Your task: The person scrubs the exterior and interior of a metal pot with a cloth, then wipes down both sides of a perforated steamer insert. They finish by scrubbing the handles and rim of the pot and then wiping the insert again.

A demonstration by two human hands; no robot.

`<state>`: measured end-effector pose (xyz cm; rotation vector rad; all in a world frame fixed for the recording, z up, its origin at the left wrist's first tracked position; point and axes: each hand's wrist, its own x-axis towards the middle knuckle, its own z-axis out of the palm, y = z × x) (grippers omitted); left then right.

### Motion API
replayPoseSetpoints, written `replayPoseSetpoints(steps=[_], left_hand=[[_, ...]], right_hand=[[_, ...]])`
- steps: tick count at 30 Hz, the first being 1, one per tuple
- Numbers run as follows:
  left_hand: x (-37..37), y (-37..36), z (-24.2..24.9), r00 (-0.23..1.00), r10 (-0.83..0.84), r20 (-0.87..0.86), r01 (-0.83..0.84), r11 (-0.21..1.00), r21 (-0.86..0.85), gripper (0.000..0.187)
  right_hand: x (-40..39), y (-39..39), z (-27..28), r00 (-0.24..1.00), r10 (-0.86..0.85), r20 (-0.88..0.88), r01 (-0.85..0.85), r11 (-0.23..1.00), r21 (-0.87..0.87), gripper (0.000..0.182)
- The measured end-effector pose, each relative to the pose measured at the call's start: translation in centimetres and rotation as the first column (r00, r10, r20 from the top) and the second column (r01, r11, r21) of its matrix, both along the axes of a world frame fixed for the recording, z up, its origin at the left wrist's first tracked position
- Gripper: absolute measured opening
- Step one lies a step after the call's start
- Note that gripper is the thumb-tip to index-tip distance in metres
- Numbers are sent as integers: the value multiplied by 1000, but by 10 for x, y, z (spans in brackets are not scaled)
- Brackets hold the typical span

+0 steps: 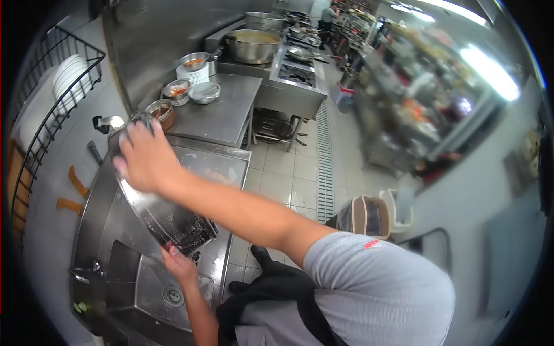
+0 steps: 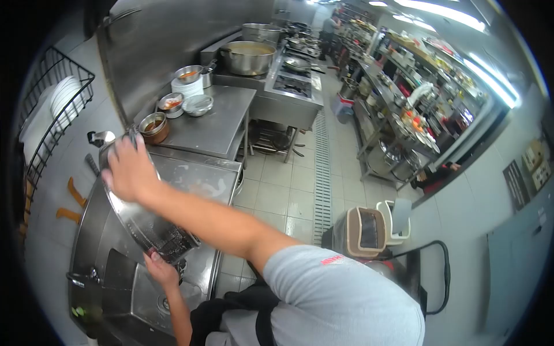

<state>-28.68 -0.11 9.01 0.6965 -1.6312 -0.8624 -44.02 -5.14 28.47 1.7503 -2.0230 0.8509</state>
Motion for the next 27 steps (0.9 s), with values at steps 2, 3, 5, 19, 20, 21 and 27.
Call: replayPoseSetpoints(steps=[2,3,5,19,20,21,27], left_hand=[[5,-1,-3,998,-6,57,6,1000,-1,38],[12,-2,-4,993,11,114,-11,1000,-2,37],[12,-3,5,989,55,139,-49,998,-46,34],[-60,-176,182,949,-205,-240,313,721,618,22],[-61,-167,182,944,-206,-258,322,744,585,23],[-64,-149,187,936,-227,-267,341,768,542,24],[-99,-88,158,973,-228,-46,231,921,313,22]], right_hand=[[22,56,-40,998,61,-33,-66,977,-202,54],[28,81,-48,992,129,15,-123,970,-210,56],[13,83,-48,994,105,3,-102,969,-224,54],[-21,78,-67,780,350,519,-179,919,-350,45],[-25,77,-66,778,324,537,-144,926,-350,45],[-28,75,-65,768,336,545,-147,921,-361,45],[-102,44,-28,662,271,699,-181,963,-201,42]])
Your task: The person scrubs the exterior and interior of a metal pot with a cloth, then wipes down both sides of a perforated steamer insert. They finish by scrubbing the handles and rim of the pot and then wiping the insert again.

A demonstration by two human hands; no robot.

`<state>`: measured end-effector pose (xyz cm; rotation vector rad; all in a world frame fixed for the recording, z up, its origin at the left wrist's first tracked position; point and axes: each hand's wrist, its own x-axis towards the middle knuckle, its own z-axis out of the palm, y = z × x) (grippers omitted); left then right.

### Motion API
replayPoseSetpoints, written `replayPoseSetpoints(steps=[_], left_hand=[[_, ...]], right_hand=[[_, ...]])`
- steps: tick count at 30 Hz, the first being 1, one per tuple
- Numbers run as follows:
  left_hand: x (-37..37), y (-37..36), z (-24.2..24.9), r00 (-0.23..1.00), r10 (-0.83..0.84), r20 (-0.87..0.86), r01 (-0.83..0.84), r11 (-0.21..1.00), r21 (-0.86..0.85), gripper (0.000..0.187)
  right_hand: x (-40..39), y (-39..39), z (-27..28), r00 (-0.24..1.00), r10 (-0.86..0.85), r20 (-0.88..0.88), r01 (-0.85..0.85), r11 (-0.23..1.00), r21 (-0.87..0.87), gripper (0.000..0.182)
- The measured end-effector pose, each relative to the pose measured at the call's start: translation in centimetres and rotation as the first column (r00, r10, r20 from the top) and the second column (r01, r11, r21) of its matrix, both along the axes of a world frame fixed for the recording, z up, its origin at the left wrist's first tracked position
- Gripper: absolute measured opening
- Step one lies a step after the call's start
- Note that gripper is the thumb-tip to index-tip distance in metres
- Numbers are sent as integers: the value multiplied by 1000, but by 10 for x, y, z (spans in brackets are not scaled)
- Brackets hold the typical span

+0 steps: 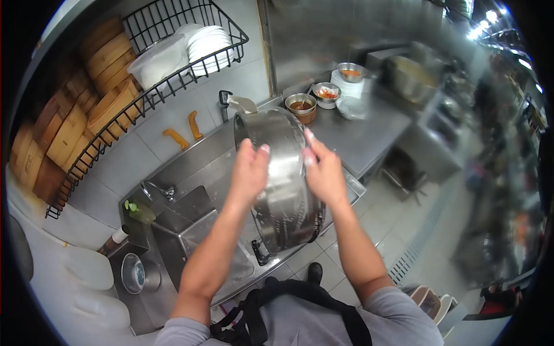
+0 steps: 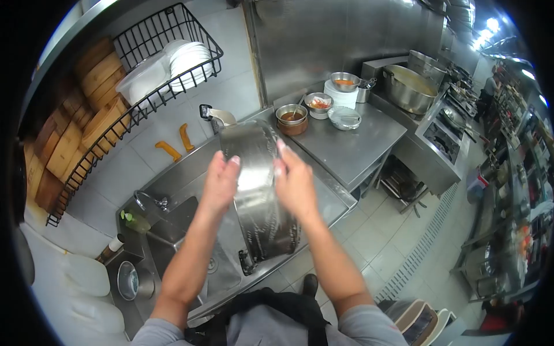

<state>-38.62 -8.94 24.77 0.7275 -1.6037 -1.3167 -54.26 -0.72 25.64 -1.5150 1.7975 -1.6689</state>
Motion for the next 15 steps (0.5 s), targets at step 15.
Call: replayPoseSetpoints(steps=[15], left_hand=[[-4,105,-98,393,-357,848,739,671,-60,16]], right_hand=[[-86,73,-250,384,-129,914,208,977,51,41]])
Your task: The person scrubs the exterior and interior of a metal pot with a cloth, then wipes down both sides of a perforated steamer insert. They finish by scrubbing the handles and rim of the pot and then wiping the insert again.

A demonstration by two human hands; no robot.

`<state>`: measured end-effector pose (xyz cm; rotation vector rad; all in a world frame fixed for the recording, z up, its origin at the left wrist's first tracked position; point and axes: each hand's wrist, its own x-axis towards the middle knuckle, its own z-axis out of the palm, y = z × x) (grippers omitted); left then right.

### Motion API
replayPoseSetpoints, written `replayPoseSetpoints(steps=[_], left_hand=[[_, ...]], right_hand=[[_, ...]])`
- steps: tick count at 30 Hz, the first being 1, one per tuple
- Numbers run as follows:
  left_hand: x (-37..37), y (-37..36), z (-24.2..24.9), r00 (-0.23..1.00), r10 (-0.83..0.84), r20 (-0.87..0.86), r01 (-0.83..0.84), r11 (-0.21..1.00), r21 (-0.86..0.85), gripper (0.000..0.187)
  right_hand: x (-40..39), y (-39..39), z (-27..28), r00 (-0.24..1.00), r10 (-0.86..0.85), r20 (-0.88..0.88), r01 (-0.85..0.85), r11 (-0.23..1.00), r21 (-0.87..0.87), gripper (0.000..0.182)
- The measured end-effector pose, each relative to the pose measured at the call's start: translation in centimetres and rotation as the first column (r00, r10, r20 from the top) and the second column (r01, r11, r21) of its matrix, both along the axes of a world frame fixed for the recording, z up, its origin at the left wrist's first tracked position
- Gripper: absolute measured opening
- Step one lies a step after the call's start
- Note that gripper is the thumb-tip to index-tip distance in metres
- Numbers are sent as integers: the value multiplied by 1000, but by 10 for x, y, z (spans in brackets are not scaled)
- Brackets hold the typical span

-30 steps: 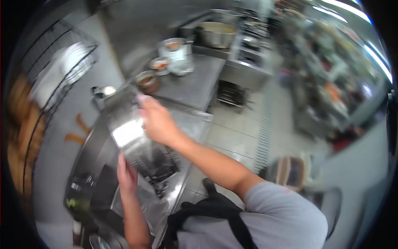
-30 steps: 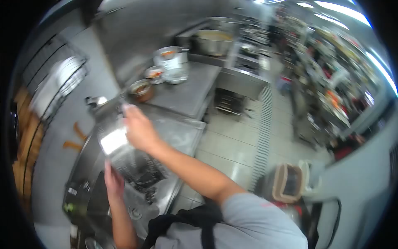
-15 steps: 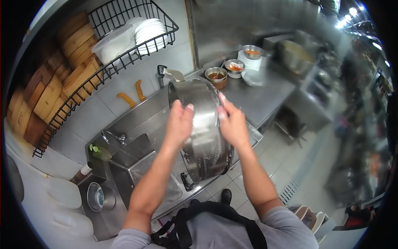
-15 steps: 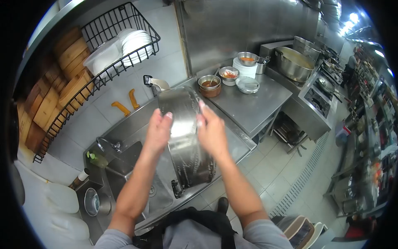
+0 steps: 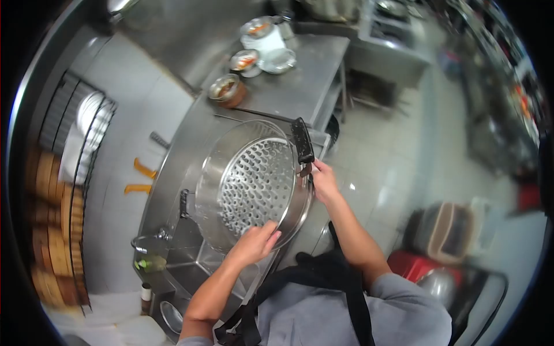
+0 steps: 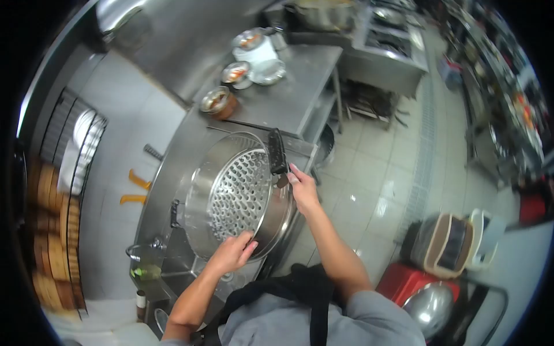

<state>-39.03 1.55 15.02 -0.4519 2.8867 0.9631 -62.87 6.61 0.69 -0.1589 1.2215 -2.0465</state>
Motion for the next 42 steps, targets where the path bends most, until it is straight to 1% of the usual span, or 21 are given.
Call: replayPoseSetpoints(steps=[1,4,7,9,11,13,15,17,19,20,21,22,24,25,27,29,31,33,35,38,42], left_hand=[[0,3,-13,999,-36,34,36,999,12,16],[-2,9,-35,983,-183,10,183,983,-18,19],[15,11,-52,985,-170,33,169,985,30,20],[22,18,-69,982,-185,31,184,982,37,20],[28,20,-77,982,-182,-44,181,983,-13,18],[30,16,-77,975,-203,89,207,978,-32,27],[20,12,-79,979,-184,86,159,957,241,49],[-12,27,-66,998,-6,66,-11,966,259,75],[-66,32,-70,987,160,11,-158,952,261,90],[-96,37,-75,977,207,-59,-181,938,295,96],[-119,45,-67,974,227,-4,-212,919,331,102],[-134,49,-91,948,316,-27,-291,900,325,108],[-143,52,-85,950,313,6,-296,892,341,110],[-143,33,-120,953,302,4,-288,904,316,106],[-132,39,-106,947,317,44,-317,909,271,104],[-129,41,-92,982,162,94,-184,932,314,106],[-102,46,-77,997,-55,59,36,957,288,111],[-78,55,-64,983,-163,82,136,955,263,115],[-71,66,-55,978,-105,180,47,953,301,114],[-90,99,-49,910,322,262,-359,927,106,103],[-82,97,-53,936,280,213,-292,956,26,103]], right_hand=[[2,10,-20,979,72,190,-69,997,-25,41],[30,32,-53,951,8,308,-52,989,136,42],[58,46,-49,920,-131,368,158,986,-45,36],[69,54,-65,932,-155,328,183,981,-56,34],[82,64,-85,942,-99,321,124,991,-57,36],[96,79,-70,913,-35,408,59,997,-49,46],[110,82,-54,851,-180,494,185,982,39,49],[120,81,-88,882,-108,458,178,978,-112,52],[135,85,-81,923,-169,345,180,984,2,44],[141,97,-72,972,-67,227,87,993,-81,42],[148,82,-132,986,-84,144,105,983,-147,42],[150,89,-106,981,-52,188,80,987,-141,59],[130,100,-56,900,-81,429,101,995,-25,50],[113,100,-44,871,-24,490,17,1000,19,49],[95,87,-60,890,-4,456,25,999,-39,48],[53,66,-83,948,106,302,-27,966,-255,46],[26,69,-60,974,148,170,-135,987,-88,46],[17,66,-80,981,194,-25,-196,977,-89,47],[26,73,-82,981,176,-87,-185,975,-124,49],[49,98,-84,966,166,-198,-208,954,-214,53],[60,105,-87,961,177,-212,-234,929,-286,53]])
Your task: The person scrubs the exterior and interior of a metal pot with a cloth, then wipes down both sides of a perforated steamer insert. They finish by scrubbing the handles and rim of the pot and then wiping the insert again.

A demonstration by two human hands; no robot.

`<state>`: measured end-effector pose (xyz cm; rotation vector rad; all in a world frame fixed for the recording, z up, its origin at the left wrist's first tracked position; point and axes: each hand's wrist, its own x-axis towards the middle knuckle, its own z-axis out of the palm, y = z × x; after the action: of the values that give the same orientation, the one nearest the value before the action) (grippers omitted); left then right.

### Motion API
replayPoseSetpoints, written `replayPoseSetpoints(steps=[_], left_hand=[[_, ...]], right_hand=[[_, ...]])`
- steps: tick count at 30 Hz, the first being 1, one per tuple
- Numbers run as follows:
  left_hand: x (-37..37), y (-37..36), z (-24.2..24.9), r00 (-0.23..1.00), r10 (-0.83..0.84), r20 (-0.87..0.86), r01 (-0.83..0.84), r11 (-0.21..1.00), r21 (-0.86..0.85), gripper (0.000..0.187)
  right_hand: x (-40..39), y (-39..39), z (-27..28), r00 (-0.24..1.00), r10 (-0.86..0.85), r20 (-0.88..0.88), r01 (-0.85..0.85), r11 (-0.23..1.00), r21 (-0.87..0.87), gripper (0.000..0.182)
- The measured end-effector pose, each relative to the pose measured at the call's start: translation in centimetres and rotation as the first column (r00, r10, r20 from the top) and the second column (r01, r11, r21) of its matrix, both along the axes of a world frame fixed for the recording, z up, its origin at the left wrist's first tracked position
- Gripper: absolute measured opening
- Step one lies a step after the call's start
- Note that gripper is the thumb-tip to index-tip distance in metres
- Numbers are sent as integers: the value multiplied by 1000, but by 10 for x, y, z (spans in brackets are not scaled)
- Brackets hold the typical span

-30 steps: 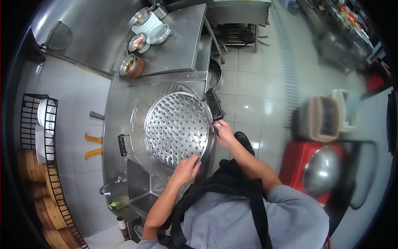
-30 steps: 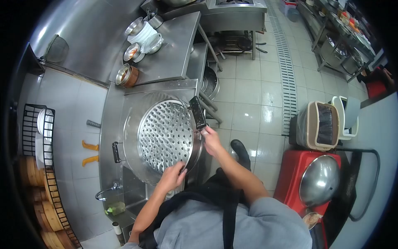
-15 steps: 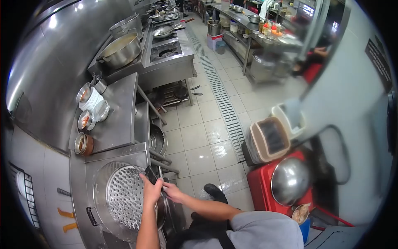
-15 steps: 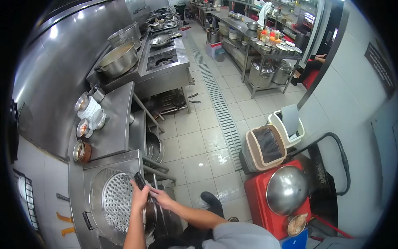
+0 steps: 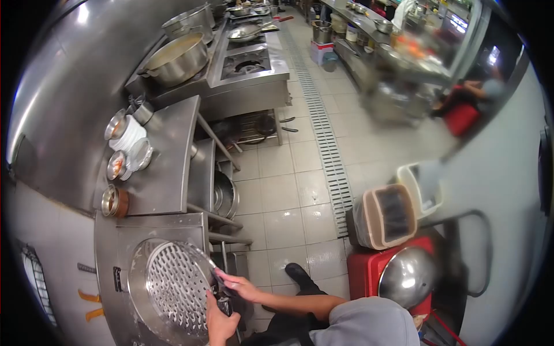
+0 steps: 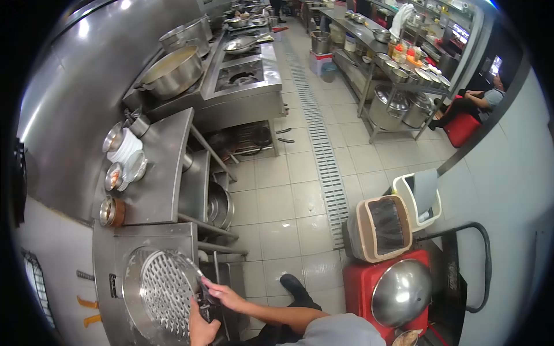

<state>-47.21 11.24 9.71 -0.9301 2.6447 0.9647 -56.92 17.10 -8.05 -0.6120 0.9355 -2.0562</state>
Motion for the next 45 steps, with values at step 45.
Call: replayPoseSetpoints(steps=[45], left_hand=[[19,-20,20,970,-232,67,226,970,94,115]], right_hand=[[-58,-87,44,864,-68,-499,143,983,115,64]])
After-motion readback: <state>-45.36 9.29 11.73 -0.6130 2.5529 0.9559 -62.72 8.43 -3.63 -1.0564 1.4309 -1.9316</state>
